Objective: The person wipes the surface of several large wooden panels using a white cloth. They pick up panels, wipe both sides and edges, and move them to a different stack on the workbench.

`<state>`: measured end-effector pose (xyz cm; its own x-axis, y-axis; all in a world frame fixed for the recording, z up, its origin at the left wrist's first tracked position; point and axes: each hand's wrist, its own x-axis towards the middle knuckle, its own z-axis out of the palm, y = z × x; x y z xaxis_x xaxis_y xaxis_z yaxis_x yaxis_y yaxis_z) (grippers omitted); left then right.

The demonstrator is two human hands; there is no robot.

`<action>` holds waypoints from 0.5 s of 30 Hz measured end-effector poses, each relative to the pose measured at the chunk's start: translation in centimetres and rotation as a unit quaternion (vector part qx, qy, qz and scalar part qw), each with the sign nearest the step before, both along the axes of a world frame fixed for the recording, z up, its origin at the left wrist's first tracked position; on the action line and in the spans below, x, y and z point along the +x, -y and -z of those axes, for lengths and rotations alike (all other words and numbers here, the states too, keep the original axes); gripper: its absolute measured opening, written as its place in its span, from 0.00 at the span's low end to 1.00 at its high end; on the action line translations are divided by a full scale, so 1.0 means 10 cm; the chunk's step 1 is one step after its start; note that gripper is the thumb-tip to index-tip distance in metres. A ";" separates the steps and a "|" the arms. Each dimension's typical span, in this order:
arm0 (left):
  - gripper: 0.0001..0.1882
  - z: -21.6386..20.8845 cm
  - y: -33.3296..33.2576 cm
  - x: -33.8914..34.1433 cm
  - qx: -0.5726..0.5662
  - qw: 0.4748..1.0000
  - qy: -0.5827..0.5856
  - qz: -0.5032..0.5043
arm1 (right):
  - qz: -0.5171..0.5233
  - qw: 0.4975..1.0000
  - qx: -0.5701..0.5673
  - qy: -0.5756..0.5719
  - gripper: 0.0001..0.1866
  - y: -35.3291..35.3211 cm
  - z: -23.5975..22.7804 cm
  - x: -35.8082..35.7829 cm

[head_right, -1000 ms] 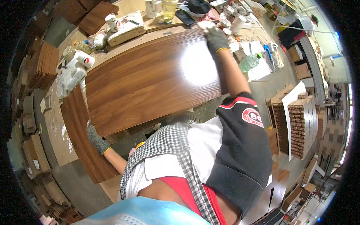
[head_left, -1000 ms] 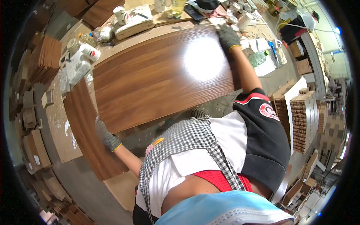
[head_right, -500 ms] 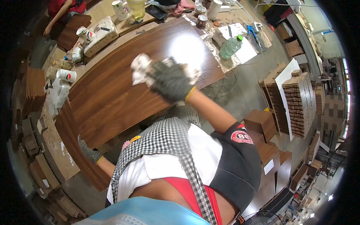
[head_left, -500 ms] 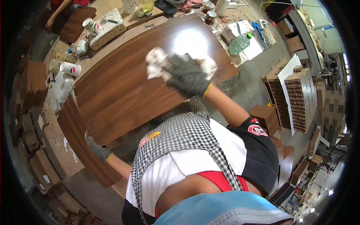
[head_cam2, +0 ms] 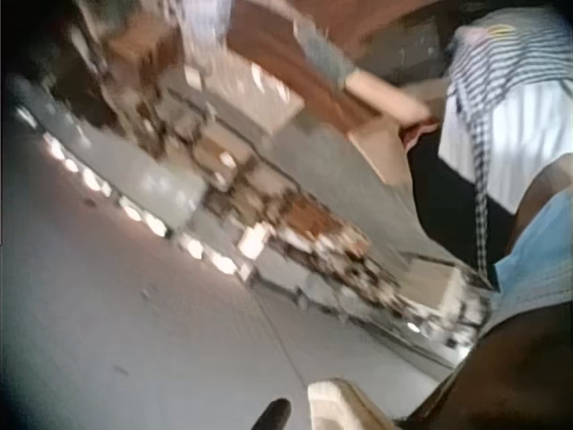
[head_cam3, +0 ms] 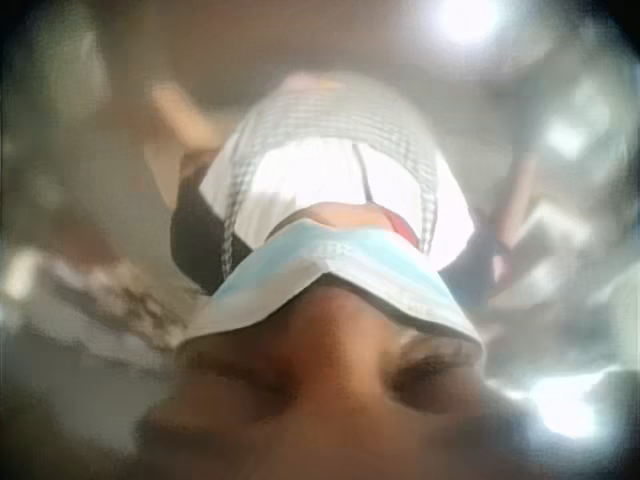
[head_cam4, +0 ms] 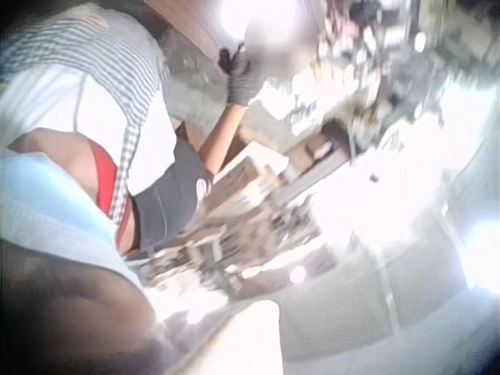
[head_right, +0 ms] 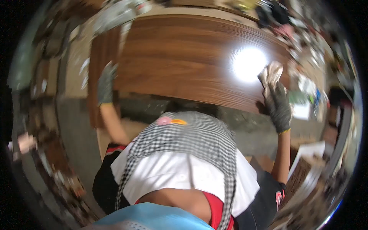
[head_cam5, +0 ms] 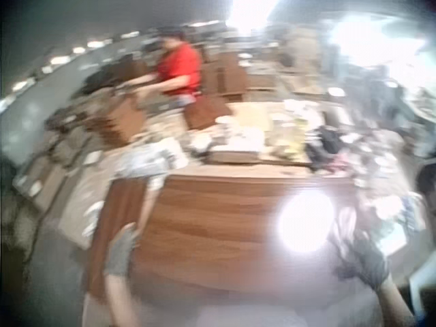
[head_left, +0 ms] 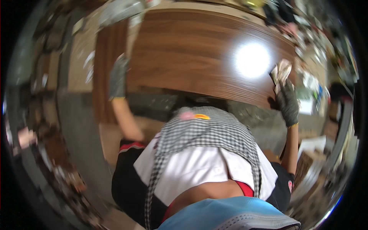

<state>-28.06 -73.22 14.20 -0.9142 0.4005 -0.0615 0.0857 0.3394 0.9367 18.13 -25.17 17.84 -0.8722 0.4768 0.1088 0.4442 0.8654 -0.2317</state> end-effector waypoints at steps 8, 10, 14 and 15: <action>0.22 0.14 0.24 -0.44 0.130 0.976 0.172 0.037 | -0.374 0.927 0.043 -0.002 0.39 2.03 0.40 -2.59; 0.22 0.11 0.18 -0.50 0.070 0.984 0.101 0.132 | -0.482 0.865 0.081 -0.109 0.31 2.67 0.59 -3.21; 0.23 -0.01 0.36 -0.58 0.158 0.960 0.196 0.122 | -0.680 0.693 0.178 -0.159 0.25 3.72 0.68 -3.55; 0.23 0.02 0.45 -0.61 0.146 0.968 0.169 0.113 | -0.704 0.691 0.101 -0.129 0.25 3.74 0.59 -3.49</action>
